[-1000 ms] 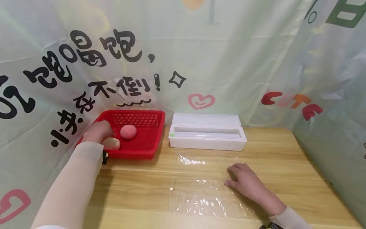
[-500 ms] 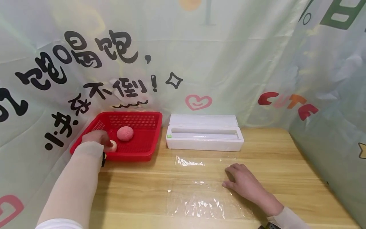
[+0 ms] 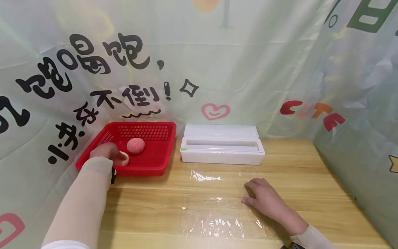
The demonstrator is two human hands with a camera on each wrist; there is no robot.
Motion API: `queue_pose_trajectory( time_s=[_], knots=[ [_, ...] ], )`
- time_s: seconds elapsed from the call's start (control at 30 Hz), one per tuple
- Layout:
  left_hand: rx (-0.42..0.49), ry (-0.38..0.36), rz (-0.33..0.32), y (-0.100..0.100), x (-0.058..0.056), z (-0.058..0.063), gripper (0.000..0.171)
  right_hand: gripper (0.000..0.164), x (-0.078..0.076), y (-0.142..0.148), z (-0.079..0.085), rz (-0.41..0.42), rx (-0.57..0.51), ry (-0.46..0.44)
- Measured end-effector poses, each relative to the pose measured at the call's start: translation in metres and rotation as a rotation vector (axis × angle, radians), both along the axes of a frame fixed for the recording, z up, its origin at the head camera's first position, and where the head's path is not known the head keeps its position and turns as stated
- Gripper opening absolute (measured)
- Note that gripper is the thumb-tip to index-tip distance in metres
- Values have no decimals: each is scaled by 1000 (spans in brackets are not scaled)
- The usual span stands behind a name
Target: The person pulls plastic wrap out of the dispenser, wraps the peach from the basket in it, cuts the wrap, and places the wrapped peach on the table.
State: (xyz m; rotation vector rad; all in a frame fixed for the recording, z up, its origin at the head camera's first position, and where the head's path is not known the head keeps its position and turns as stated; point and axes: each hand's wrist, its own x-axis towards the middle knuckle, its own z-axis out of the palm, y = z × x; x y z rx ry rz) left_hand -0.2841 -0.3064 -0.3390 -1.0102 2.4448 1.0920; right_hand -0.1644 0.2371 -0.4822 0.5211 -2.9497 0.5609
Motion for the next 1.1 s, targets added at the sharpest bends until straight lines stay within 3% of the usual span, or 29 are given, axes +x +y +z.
queue_pose_trajectory(
  time_s=[0.1,0.13,0.27,0.33,0.37,0.53,0.77,0.93,1.1],
  knots=[
    [-31,-29,-75,-6,-6,-1,69,56,0,0,-1,6,-1,10],
    [-58,-38,-131,-9,-10,-2,62,55,0,0,-1,9,2,14],
    [-219,-23,-451,-21,-22,-2,43,55,0,0,0,12,5,27],
    [-283,22,-593,-23,-26,1,47,55,1,0,1,13,4,28],
    [-282,44,-628,-23,-27,2,52,55,1,0,1,12,3,28],
    [-243,157,-689,-13,-24,11,76,54,2,0,2,15,7,36],
    [-191,295,-728,21,-8,22,79,51,3,0,2,32,12,47],
    [-199,342,-763,54,7,29,86,50,3,0,1,40,16,59],
    [-199,394,-792,100,28,26,83,49,3,1,2,31,6,46]
  ],
)
